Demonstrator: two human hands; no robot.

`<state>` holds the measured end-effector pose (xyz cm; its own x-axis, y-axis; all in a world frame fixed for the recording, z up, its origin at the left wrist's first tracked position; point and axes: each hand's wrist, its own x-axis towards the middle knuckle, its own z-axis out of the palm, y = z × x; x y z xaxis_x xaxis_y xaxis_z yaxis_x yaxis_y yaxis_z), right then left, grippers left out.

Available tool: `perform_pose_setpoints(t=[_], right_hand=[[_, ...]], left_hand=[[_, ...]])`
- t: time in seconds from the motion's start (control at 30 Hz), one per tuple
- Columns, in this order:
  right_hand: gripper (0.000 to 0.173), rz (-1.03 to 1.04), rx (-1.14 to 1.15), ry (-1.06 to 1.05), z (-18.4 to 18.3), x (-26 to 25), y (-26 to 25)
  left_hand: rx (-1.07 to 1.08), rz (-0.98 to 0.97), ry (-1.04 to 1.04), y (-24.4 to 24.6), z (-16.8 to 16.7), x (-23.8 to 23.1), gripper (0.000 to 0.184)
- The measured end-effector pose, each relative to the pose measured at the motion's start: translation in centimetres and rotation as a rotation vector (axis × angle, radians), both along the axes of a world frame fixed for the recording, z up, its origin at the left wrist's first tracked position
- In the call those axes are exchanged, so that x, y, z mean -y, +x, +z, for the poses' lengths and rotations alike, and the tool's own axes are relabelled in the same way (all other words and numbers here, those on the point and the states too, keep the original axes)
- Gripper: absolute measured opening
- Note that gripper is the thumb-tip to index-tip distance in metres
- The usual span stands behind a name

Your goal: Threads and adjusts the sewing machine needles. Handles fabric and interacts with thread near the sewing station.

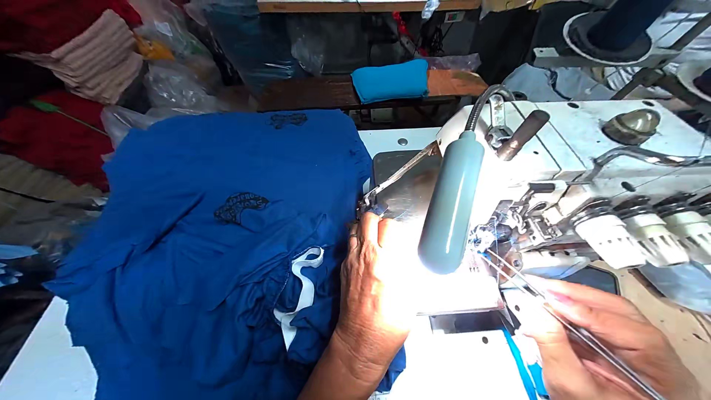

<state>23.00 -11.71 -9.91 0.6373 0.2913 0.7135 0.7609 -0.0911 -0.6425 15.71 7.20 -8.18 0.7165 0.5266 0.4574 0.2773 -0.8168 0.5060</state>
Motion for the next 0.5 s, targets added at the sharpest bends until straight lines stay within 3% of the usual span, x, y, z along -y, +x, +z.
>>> perform_pose_setpoints(t=[0.3,0.5], right_hand=[[0.002,-0.061,0.156,-0.087,-0.2,-0.1,-0.6],[0.007,-0.041,-0.071,0.055,0.2,-0.7,0.4]], left_hand=[[0.012,0.007,0.019,0.1,-0.3,0.1,0.012],[0.014,0.007,0.010,0.0,-0.4,0.0,0.012]])
